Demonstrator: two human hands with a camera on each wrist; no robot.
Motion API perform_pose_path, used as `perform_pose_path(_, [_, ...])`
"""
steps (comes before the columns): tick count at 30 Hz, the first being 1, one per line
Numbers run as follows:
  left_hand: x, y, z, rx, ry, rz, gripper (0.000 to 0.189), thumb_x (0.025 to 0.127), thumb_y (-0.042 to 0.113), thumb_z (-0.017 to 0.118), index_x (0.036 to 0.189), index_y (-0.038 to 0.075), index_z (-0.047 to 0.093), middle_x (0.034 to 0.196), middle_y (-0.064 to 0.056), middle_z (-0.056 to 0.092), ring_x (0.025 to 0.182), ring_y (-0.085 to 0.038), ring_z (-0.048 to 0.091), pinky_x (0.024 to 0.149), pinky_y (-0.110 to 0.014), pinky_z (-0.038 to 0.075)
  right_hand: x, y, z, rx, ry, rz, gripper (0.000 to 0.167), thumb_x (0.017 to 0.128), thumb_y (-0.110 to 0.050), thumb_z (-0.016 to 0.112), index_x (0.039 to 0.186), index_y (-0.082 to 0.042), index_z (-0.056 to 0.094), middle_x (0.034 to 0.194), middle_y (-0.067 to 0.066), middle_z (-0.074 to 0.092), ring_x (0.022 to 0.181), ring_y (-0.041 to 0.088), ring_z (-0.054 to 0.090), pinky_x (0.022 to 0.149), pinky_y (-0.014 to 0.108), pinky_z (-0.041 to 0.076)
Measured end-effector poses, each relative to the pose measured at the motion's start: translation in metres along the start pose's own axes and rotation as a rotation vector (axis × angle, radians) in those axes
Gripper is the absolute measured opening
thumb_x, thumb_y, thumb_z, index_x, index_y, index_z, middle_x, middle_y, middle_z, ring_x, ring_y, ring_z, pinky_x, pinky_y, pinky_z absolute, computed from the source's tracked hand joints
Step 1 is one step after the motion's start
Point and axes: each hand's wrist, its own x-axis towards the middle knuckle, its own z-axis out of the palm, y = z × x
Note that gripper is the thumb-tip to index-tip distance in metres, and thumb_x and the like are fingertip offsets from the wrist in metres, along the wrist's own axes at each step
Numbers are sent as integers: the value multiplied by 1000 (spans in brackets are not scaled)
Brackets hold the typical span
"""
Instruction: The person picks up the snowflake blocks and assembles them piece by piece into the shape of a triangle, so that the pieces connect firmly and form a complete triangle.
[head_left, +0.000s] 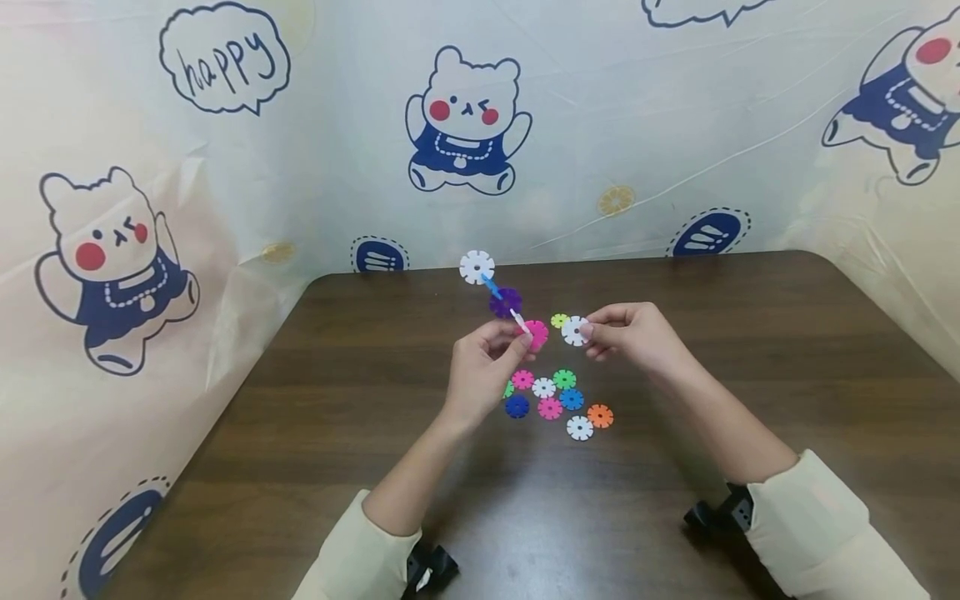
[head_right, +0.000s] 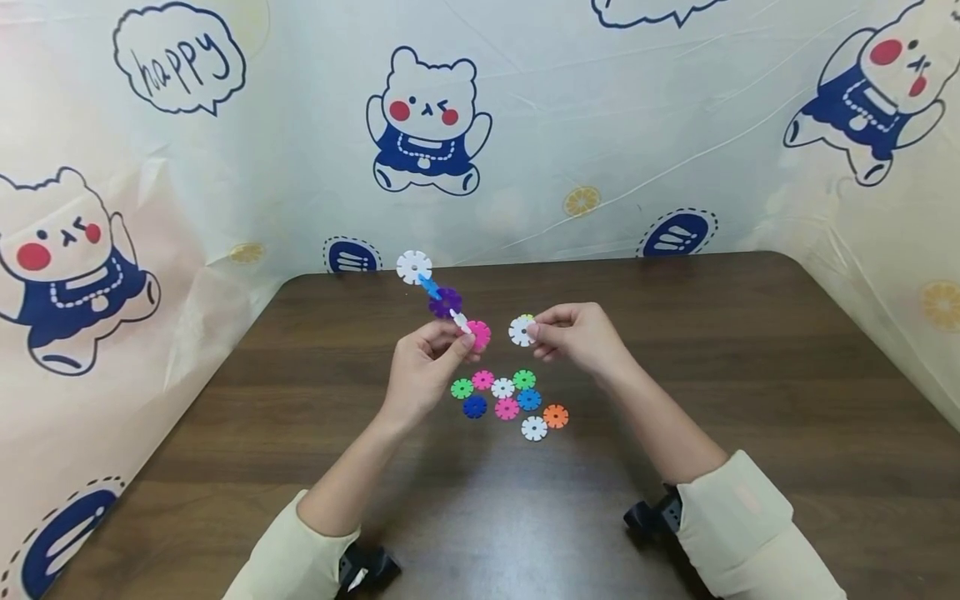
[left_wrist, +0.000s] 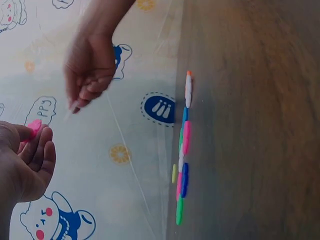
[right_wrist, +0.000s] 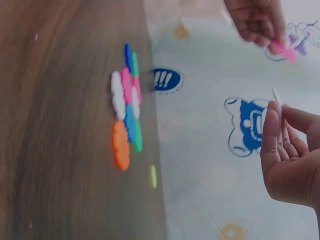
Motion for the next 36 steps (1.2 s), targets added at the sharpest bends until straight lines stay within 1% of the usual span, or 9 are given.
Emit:
perform_pose_path(2, [-2, 8, 0, 44, -9, 8, 11, 88, 2, 61, 92, -8, 64, 82, -18, 68, 74, -27, 65, 66, -29, 53, -5, -4, 1, 51, -2, -4, 32, 86, -19, 67, 104, 7, 63, 87, 22, 65, 74, 31, 65, 69, 32, 55])
perform_pose_path(3, [-2, 7, 0, 55, -12, 11, 11, 88, 3, 62, 91, -7, 65, 82, -17, 68, 74, -27, 65, 65, -29, 52, -7, -5, 2, 73, -4, -5, 32, 86, -19, 67, 104, 8, 63, 86, 20, 66, 73, 28, 65, 69, 31, 55])
perform_pose_path(4, [-2, 6, 0, 64, -17, 20, 11, 88, 4, 62, 91, -6, 65, 81, -16, 68, 73, -26, 65, 64, -29, 52, -8, -7, 2, 90, -6, -6, 33, 86, -19, 67, 104, 8, 62, 84, 19, 66, 72, 27, 65, 69, 31, 55])
perform_pose_path(9, [4, -20, 1, 84, -39, 53, 11, 87, 10, 65, 91, 0, 68, 79, -8, 69, 69, -16, 65, 62, -29, 53, -14, -11, 7, 149, -13, 2, 34, 87, -19, 66, 104, 10, 61, 80, 13, 67, 69, 20, 65, 68, 30, 54])
perform_pose_path(14, [4, -20, 0, 119, -59, 73, 12, 87, 11, 66, 92, 1, 69, 79, -7, 69, 68, -13, 64, 60, -34, 55, -16, -10, 10, 179, -9, 5, 32, 87, -17, 65, 103, 11, 60, 78, 10, 67, 69, 21, 65, 68, 30, 55])
perform_pose_path(21, [4, -22, 0, 204, -77, 132, 11, 85, 10, 67, 91, 1, 70, 81, -5, 69, 66, -14, 63, 60, -25, 53, -16, -8, 15, 230, -27, 17, 29, 88, -14, 64, 101, 11, 60, 76, 11, 67, 67, 20, 65, 67, 30, 55])
perform_pose_path(26, [3, -23, 0, 279, -90, 149, 12, 85, 10, 68, 92, 1, 70, 82, -5, 69, 66, -15, 63, 60, -21, 52, -16, -8, 18, 232, -45, 51, 27, 89, -13, 63, 99, 12, 60, 74, 9, 67, 67, 20, 66, 68, 31, 54])
perform_pose_path(30, [2, -24, 0, 320, -96, 157, 12, 85, 10, 68, 93, 1, 70, 83, -5, 69, 67, -11, 62, 61, -20, 52, -15, -8, 19, 243, -67, 84, 22, 89, -11, 61, 96, 10, 60, 74, 8, 67, 67, 18, 66, 67, 30, 54])
perform_pose_path(36, [2, -25, 1, 366, -107, 177, 12, 85, 9, 67, 94, 1, 69, 84, -5, 69, 66, -8, 61, 60, -19, 51, -15, -6, 19, 372, -107, 162, 11, 89, -8, 61, 88, 2, 65, 73, 8, 68, 66, 16, 67, 65, 26, 54])
